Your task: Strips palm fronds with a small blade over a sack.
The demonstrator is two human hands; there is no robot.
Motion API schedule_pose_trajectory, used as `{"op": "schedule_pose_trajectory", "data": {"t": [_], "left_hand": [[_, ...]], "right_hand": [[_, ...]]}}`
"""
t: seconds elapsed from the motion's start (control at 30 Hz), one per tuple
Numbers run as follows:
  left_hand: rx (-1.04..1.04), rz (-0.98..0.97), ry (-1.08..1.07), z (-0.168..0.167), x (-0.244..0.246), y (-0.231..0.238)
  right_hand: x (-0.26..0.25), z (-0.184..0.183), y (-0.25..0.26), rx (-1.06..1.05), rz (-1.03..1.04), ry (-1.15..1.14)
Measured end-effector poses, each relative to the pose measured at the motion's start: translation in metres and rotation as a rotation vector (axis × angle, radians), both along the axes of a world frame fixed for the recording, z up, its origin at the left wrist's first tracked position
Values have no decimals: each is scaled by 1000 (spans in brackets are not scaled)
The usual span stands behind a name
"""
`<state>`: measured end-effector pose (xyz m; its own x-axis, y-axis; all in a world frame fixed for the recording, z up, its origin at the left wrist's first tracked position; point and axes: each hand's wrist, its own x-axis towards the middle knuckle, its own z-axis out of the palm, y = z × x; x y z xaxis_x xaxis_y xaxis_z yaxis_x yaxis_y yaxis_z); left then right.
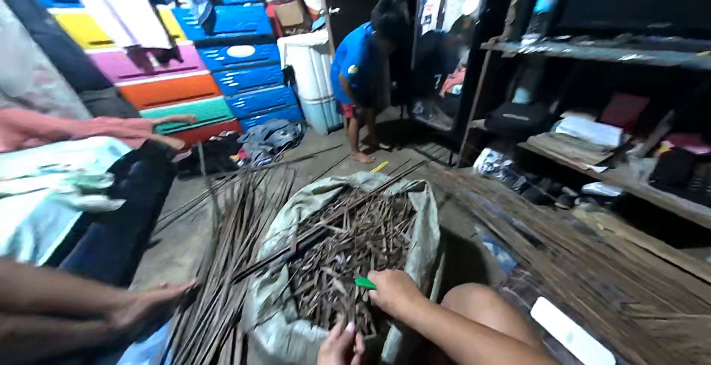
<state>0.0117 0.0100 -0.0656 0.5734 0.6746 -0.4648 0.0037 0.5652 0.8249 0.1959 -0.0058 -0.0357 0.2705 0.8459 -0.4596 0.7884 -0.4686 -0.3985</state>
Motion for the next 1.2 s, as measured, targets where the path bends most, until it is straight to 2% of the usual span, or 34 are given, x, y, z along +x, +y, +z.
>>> {"op": "schedule_pose_trajectory", "data": {"t": [0.1, 0.33, 0.57, 0.77, 0.83, 0.97, 1.03, 1.13, 1.2], "left_hand": [[27, 65, 54, 0, 2, -3], [4, -21, 13, 15, 2, -8], [6, -21, -6, 11, 3, -7], [58, -26, 18, 10, 3, -9], [79, -37, 41, 10, 4, -10], [87, -46, 45, 6, 4, -10], [74, -38, 30, 7, 4, -10], [33, -14, -12, 9, 1, -8], [5, -18, -30, 11, 0, -5]], "right_hand": [[-17, 1, -7, -3, 78, 1], [33, 5, 13, 37, -226, -59], [18, 9, -6, 18, -69, 2], [37, 4, 3, 32, -221, -23], [44, -4, 1, 126, -242, 131], [41, -36, 1, 434, -233, 608], [38, -36, 2, 423, -226, 800], [34, -17, 0, 294, -251, 889], [33, -14, -1, 283, -277, 968]]}}
